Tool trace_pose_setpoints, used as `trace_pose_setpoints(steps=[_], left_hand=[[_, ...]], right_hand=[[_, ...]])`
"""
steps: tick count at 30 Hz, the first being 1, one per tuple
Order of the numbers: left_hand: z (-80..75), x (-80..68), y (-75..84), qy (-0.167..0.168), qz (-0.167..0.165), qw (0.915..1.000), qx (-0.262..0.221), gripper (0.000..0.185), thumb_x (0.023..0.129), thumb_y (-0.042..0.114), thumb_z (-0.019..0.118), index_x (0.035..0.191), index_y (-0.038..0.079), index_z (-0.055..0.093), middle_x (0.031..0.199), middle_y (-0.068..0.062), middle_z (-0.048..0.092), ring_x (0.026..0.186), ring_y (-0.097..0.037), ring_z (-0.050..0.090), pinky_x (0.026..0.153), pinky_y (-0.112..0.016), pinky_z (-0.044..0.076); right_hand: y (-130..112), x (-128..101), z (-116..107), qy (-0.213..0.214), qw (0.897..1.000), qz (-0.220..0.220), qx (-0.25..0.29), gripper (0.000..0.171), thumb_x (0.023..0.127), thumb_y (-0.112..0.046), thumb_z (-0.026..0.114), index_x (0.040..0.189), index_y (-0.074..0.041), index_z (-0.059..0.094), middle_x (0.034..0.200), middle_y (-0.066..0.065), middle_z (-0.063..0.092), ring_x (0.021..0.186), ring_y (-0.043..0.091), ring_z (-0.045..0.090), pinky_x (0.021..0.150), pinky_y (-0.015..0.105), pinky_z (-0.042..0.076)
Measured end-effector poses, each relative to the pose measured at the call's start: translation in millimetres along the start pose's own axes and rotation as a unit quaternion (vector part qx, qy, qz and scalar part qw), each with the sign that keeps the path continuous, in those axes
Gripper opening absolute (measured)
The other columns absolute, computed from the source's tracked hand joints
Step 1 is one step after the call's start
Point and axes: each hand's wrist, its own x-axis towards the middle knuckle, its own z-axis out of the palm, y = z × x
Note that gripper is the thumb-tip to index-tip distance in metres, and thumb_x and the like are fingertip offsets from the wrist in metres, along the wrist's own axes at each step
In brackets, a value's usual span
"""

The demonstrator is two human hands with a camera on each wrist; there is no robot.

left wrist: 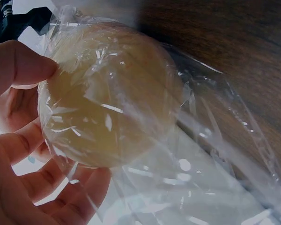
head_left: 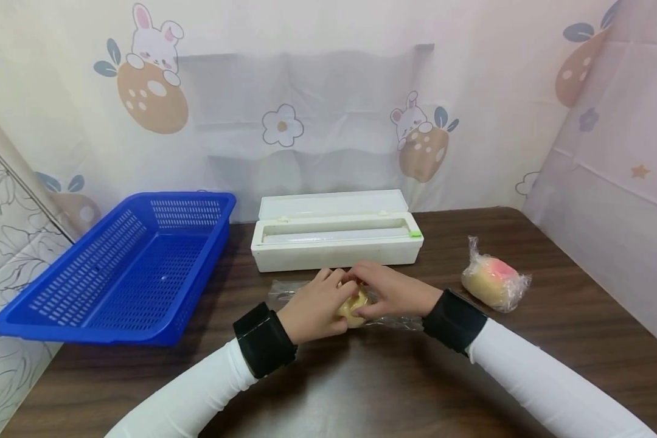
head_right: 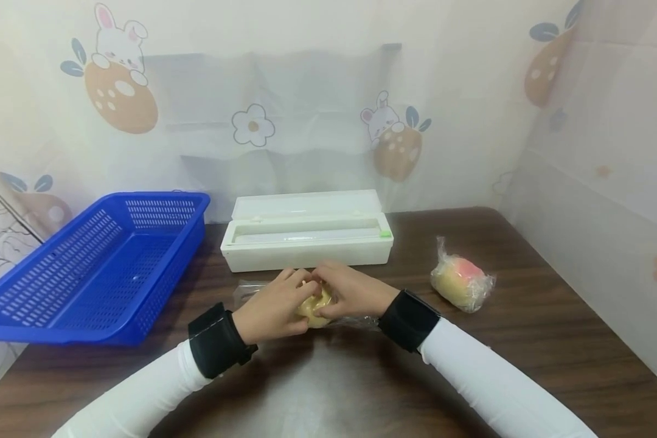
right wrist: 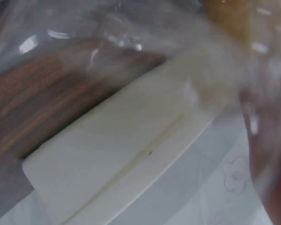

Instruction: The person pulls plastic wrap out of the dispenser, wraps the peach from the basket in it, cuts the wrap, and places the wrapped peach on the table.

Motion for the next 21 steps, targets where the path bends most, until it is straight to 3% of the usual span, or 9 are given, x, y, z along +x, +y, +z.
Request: trace_pose_setpoints(steps=[5,10,13,16,21], left_hand=[[-2.0,2.4,0.5,-0.014,-0.012,0.9998,-0.009,0.039,0.073,0.026,0.074,0.107,0.015,0.058,0.107,-0.003,0.055,0.094,-0.019,0.047,0.074,-0.026,0.046],[-3.1,2.3,-0.1,-0.016,-0.014,0.9996,-0.019,0.040,0.069,0.024,0.075,0.104,0.015,0.057,0.104,-0.002,0.054,0.092,-0.019,0.047,0.076,-0.027,0.044],[-2.6,1.7,-0.9,-0.011,-0.011,0.9996,-0.023,0.039,0.068,0.023,0.074,0.103,0.015,0.057,0.103,-0.002,0.054,0.092,-0.020,0.047,0.078,-0.028,0.043],[-2.5,1.2,-1.3,-0.008,-0.007,0.9997,-0.023,0.039,0.068,0.022,0.074,0.102,0.015,0.057,0.102,-0.002,0.054,0.093,-0.021,0.047,0.079,-0.029,0.043],[-3.7,1.0,-0.1,-0.010,-0.008,0.9997,-0.021,0.039,0.069,0.023,0.074,0.103,0.015,0.057,0.103,-0.002,0.053,0.093,-0.020,0.047,0.077,-0.028,0.044]], right_hand=[[-2.8,-14.2,-8.9,-0.016,1.000,0.024,-0.005,0.058,0.081,-0.039,0.072,0.126,-0.010,0.051,0.118,-0.005,0.051,0.108,0.011,0.048,0.092,0.032,0.043],[-3.9,-37.5,-21.5,-0.056,0.992,0.112,-0.001,0.084,0.072,-0.039,0.080,0.137,-0.006,0.039,0.137,0.006,0.043,0.125,0.021,0.040,0.099,0.042,0.040],[0.3,-50.0,-25.6,-0.086,0.983,0.159,-0.022,0.092,0.068,-0.031,0.083,0.140,-0.002,0.034,0.139,0.011,0.041,0.127,0.027,0.038,0.098,0.045,0.040],[6.3,-56.4,-23.6,-0.104,0.975,0.192,-0.037,0.086,0.068,-0.021,0.083,0.137,0.002,0.036,0.132,0.014,0.046,0.120,0.030,0.043,0.095,0.046,0.042],[14.1,-56.2,-12.3,-0.109,0.970,0.209,-0.054,0.058,0.068,-0.007,0.078,0.118,-0.001,0.050,0.109,0.008,0.055,0.101,0.024,0.053,0.087,0.044,0.046]])
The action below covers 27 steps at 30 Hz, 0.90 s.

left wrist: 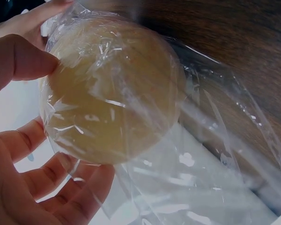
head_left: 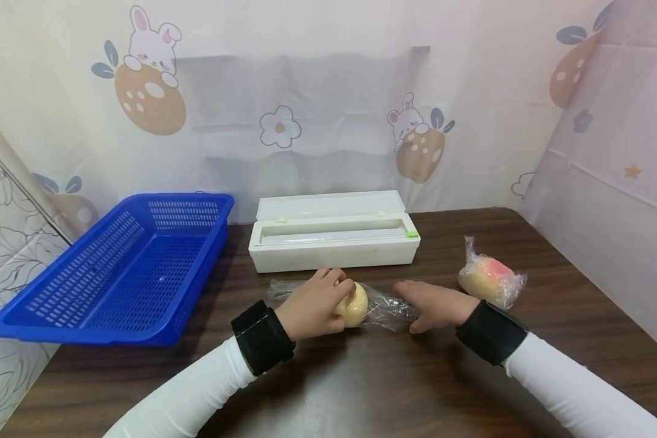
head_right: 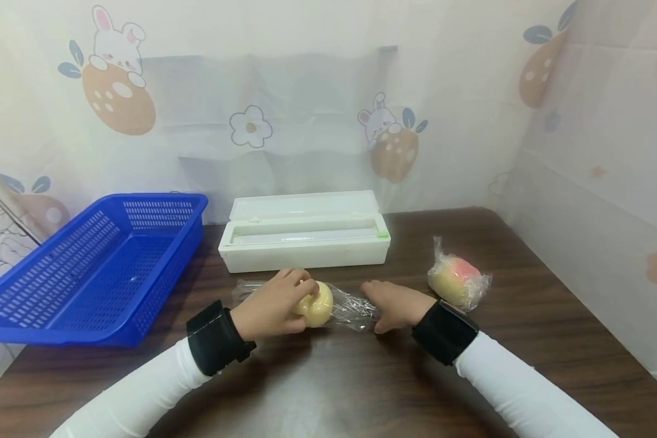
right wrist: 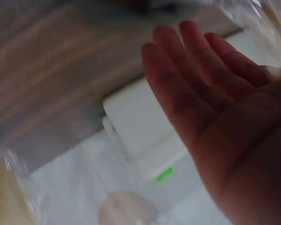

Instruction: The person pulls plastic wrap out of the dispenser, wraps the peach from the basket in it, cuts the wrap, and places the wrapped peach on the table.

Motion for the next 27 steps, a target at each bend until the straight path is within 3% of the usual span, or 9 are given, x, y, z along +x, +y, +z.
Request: trace_pose_setpoints(steps=[8,14,20,27], left_hand=[[1.0,-0.5,0.4,-0.003,-0.008,0.9999,0.006,0.040,0.069,0.024,0.075,0.103,0.015,0.056,0.104,-0.002,0.053,0.094,-0.019,0.047,0.076,-0.027,0.045],[1.2,0.4,0.5,0.000,-0.003,1.0000,0.009,0.041,0.067,0.023,0.075,0.102,0.015,0.056,0.103,-0.002,0.053,0.093,-0.019,0.047,0.075,-0.028,0.045],[0.7,0.8,0.4,-0.004,-0.004,0.9999,0.009,0.041,0.067,0.024,0.076,0.102,0.015,0.056,0.103,-0.002,0.053,0.092,-0.019,0.047,0.075,-0.028,0.045],[0.3,2.0,0.3,0.002,0.003,1.0000,0.009,0.041,0.067,0.024,0.077,0.101,0.014,0.056,0.103,-0.003,0.054,0.092,-0.019,0.048,0.076,-0.029,0.045]], right_hand=[[-0.8,8.8,7.7,0.005,0.999,-0.015,-0.036,0.037,0.075,-0.002,0.071,0.109,0.005,0.058,0.102,0.016,0.063,0.095,0.028,0.060,0.082,0.045,0.049],[-1.0,7.7,-0.3,0.024,0.999,-0.017,-0.015,0.020,0.073,0.000,0.068,0.092,-0.005,0.062,0.077,-0.002,0.057,0.067,0.011,0.051,0.061,0.029,0.046],[-5.9,4.8,-12.0,0.085,0.995,-0.043,0.021,0.017,0.074,0.001,0.063,0.081,-0.012,0.055,0.065,-0.006,0.042,0.058,0.006,0.041,0.053,0.023,0.036],[-31.4,10.5,-19.7,0.184,0.977,-0.100,0.036,0.019,0.075,0.001,0.067,0.085,-0.010,0.057,0.071,-0.005,0.048,0.065,0.007,0.044,0.058,0.023,0.040]])
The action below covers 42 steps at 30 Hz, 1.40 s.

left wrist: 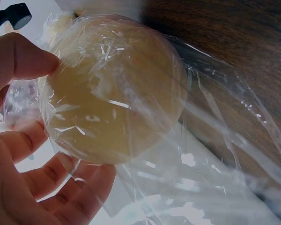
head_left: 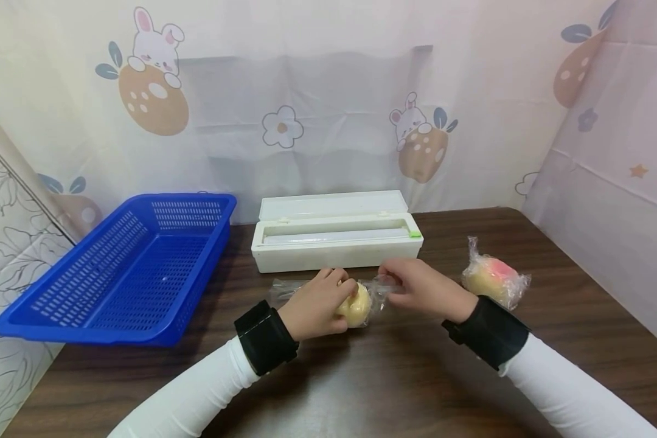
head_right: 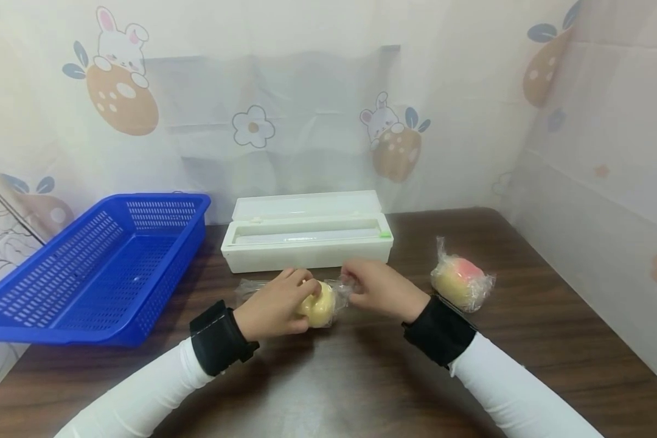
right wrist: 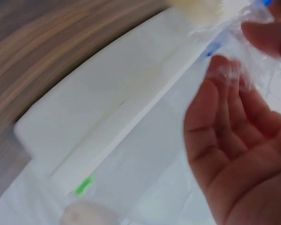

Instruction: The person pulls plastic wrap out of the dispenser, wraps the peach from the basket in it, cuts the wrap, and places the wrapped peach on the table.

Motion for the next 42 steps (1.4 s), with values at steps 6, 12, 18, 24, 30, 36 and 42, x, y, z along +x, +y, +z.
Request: trace_pose_setpoints(steps=[6,12,18,24,30,36,42], left_hand=[[0.2,-0.6,-0.8,-0.001,0.000,1.0000,0.007,0.042,0.068,0.025,0.076,0.104,0.013,0.057,0.103,-0.003,0.054,0.092,-0.019,0.048,0.078,-0.029,0.045],[-0.2,-0.6,-0.4,-0.009,-0.001,0.9998,0.015,0.045,0.070,0.026,0.076,0.107,0.010,0.058,0.103,-0.003,0.054,0.093,-0.019,0.047,0.079,-0.028,0.045],[1.3,2.3,0.5,-0.003,0.002,0.9997,0.025,0.041,0.069,0.026,0.076,0.100,0.009,0.057,0.101,-0.003,0.054,0.090,-0.018,0.045,0.078,-0.027,0.043],[3.8,-2.0,0.0,0.015,-0.001,0.9999,0.006,0.041,0.068,0.025,0.073,0.102,0.007,0.057,0.100,-0.004,0.054,0.089,-0.018,0.044,0.075,-0.027,0.041],[4.6,-8.5,-7.9,0.024,-0.018,0.9967,-0.076,0.046,0.071,0.022,0.073,0.109,0.003,0.056,0.106,-0.005,0.057,0.096,-0.019,0.049,0.084,-0.030,0.043],[6.0,-15.4,-19.9,0.058,0.010,0.9888,-0.138,0.049,0.075,0.020,0.073,0.116,0.004,0.052,0.112,-0.006,0.059,0.106,-0.020,0.053,0.092,-0.034,0.043],[-16.3,-28.0,-33.6,0.064,0.011,0.9909,-0.118,0.047,0.077,0.018,0.073,0.117,0.004,0.053,0.111,-0.007,0.058,0.104,-0.021,0.056,0.089,-0.033,0.046]], right_hand=[[-16.3,10.3,9.5,0.060,0.997,-0.050,0.014,0.022,0.074,0.007,0.068,0.090,-0.004,0.057,0.080,0.002,0.056,0.071,0.012,0.051,0.063,0.027,0.047],[-24.1,16.1,26.7,0.095,0.993,-0.056,0.038,0.023,0.073,0.008,0.067,0.090,-0.003,0.055,0.084,0.004,0.056,0.075,0.014,0.054,0.066,0.027,0.049],[-26.2,18.2,38.0,0.095,0.992,-0.001,0.077,0.023,0.074,0.006,0.065,0.088,-0.005,0.050,0.083,0.003,0.054,0.076,0.014,0.055,0.066,0.026,0.050],[-31.8,18.0,42.5,0.089,0.994,0.015,0.061,0.021,0.074,0.005,0.064,0.089,-0.004,0.051,0.079,0.002,0.053,0.072,0.013,0.051,0.063,0.024,0.047],[-36.8,19.2,47.2,0.100,0.995,0.004,0.015,0.014,0.076,0.004,0.061,0.087,-0.003,0.054,0.073,0.000,0.050,0.066,0.009,0.045,0.058,0.021,0.041],[-44.5,18.1,52.2,0.114,0.991,-0.007,-0.066,0.012,0.082,0.001,0.063,0.077,-0.008,0.056,0.070,-0.004,0.047,0.065,0.010,0.043,0.057,0.021,0.039],[-54.7,16.5,56.9,0.115,0.981,-0.027,-0.157,0.021,0.075,0.007,0.066,0.070,-0.009,0.053,0.068,-0.001,0.050,0.064,0.014,0.047,0.055,0.023,0.040]])
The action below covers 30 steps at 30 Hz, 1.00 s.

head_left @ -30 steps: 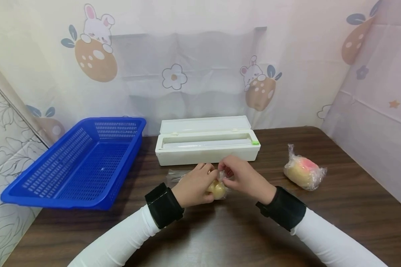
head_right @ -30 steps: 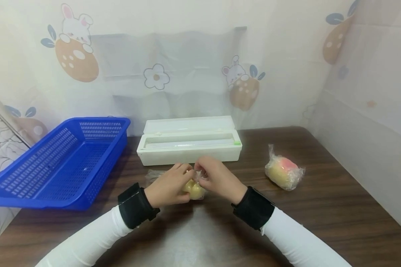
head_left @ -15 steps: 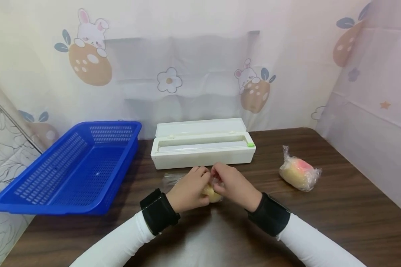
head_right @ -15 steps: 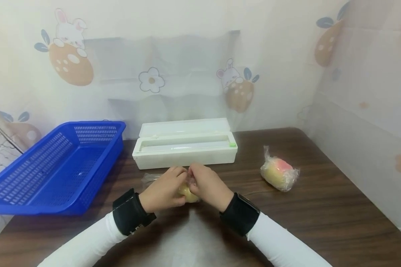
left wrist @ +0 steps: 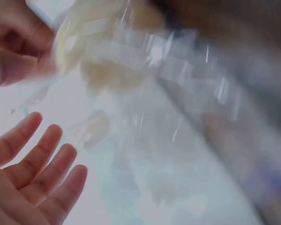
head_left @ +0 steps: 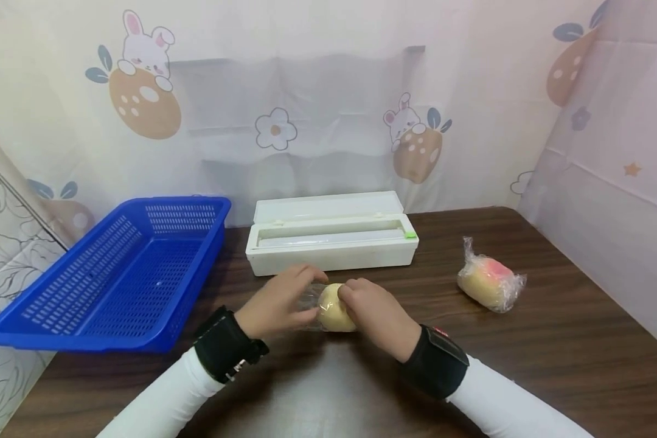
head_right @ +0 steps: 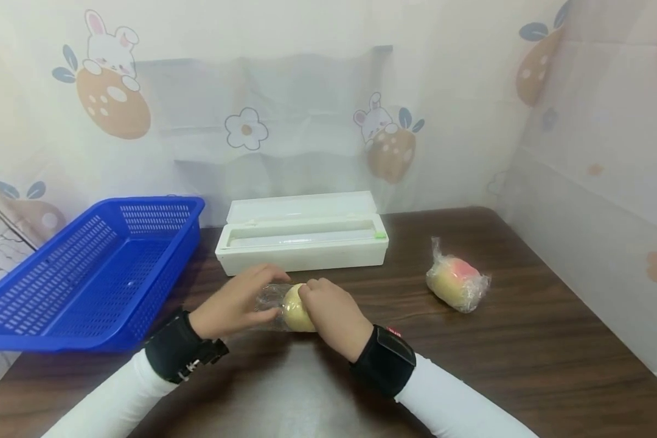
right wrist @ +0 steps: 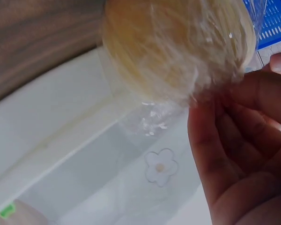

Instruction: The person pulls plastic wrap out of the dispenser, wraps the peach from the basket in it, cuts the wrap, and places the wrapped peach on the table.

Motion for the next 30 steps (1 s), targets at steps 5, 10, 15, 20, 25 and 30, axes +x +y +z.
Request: trace_pose_setpoints(steps=[5,10,15,20,25,30], left_hand=[[-25.8,-11.9,-8.7,-0.068,-0.063,0.9954,0.026,0.059,0.075,0.022,0.077,0.124,0.004,0.051,0.117,-0.009,0.056,0.107,-0.021,0.055,0.089,-0.035,0.047],[-22.5,-24.7,-26.7,-0.139,-0.102,0.9846,0.030,0.067,0.070,0.024,0.081,0.127,0.004,0.051,0.118,-0.011,0.056,0.106,-0.022,0.054,0.089,-0.038,0.046],[0.0,-32.1,-39.1,-0.180,-0.117,0.9765,0.017,0.065,0.071,0.023,0.080,0.127,0.006,0.053,0.116,-0.008,0.058,0.104,-0.021,0.056,0.087,-0.037,0.047],[15.3,-29.3,-39.0,-0.162,-0.120,0.9792,0.018,0.055,0.071,0.021,0.079,0.118,0.008,0.055,0.098,-0.002,0.061,0.084,-0.015,0.057,0.073,-0.032,0.048],[16.3,-25.9,-36.9,-0.130,-0.122,0.9836,0.030,0.036,0.071,0.013,0.076,0.103,0.012,0.059,0.077,0.005,0.059,0.066,-0.009,0.051,0.058,-0.026,0.043],[5.4,-23.0,-32.4,-0.101,-0.128,0.9860,0.033,0.025,0.072,0.011,0.073,0.093,0.014,0.060,0.072,0.009,0.056,0.063,-0.005,0.049,0.056,-0.022,0.042]], right_hand=[[-2.4,1.7,-2.3,-0.018,1.000,-0.005,-0.023,0.023,0.073,0.010,0.064,0.070,-0.010,0.053,0.068,-0.002,0.049,0.065,0.015,0.048,0.056,0.024,0.040],[0.7,3.7,-2.0,-0.037,0.999,0.004,-0.031,0.027,0.071,0.013,0.064,0.068,-0.012,0.053,0.068,-0.004,0.047,0.066,0.014,0.047,0.058,0.024,0.040],[-0.5,5.4,-3.7,-0.055,0.998,0.011,-0.031,0.024,0.071,0.013,0.066,0.073,-0.010,0.059,0.071,-0.003,0.052,0.069,0.014,0.048,0.060,0.026,0.041],[-1.3,6.2,-4.5,-0.060,0.997,0.012,-0.039,0.022,0.070,0.011,0.068,0.077,-0.008,0.061,0.074,-0.002,0.054,0.070,0.014,0.049,0.061,0.027,0.044],[-0.5,7.4,-4.1,-0.060,0.997,0.013,-0.038,0.023,0.070,0.013,0.067,0.077,-0.008,0.062,0.074,-0.002,0.055,0.070,0.014,0.049,0.061,0.026,0.044],[0.2,8.0,-4.7,-0.061,0.997,0.010,-0.039,0.023,0.071,0.013,0.067,0.077,-0.009,0.062,0.075,-0.001,0.056,0.071,0.014,0.050,0.062,0.027,0.045]])
